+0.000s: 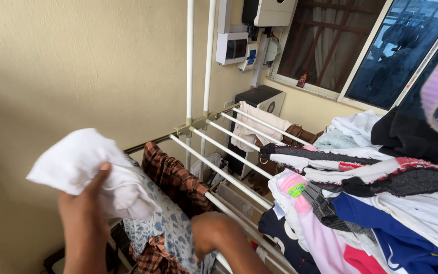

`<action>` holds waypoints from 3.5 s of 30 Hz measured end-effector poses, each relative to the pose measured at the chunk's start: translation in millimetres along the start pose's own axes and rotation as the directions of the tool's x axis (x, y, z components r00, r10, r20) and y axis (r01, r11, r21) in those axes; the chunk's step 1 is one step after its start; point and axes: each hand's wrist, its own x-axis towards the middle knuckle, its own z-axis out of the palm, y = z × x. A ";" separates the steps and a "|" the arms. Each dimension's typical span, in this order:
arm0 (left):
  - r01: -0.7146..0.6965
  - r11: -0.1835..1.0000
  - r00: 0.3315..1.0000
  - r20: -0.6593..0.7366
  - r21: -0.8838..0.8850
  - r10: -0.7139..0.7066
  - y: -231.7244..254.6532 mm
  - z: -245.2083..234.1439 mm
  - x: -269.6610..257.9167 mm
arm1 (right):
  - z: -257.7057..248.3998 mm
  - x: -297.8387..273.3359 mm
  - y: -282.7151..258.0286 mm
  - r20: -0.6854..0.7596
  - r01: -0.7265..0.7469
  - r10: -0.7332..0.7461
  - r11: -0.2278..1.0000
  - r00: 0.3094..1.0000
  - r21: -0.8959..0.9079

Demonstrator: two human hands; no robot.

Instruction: The recorder is folding and sorting various items of clothing from a laundry drying rack.

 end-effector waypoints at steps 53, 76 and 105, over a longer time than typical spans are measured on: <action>0.377 0.922 0.926 -0.062 0.087 -0.372 -57.4 -46.3 -134.5 | 135.4 52.7 -22.6 -0.866 0.651 -0.062 0.686 0.497 0.324; 0.704 0.673 0.680 0.057 0.229 -0.731 -265.1 -108.4 -244.0 | 336.0 142.9 85.7 -0.651 0.372 0.433 0.568 0.623 0.734; 0.732 0.598 0.603 0.098 0.326 -0.792 -424.0 -97.8 -210.0 | 410.5 315.4 226.5 -0.830 0.095 0.431 0.866 0.355 0.490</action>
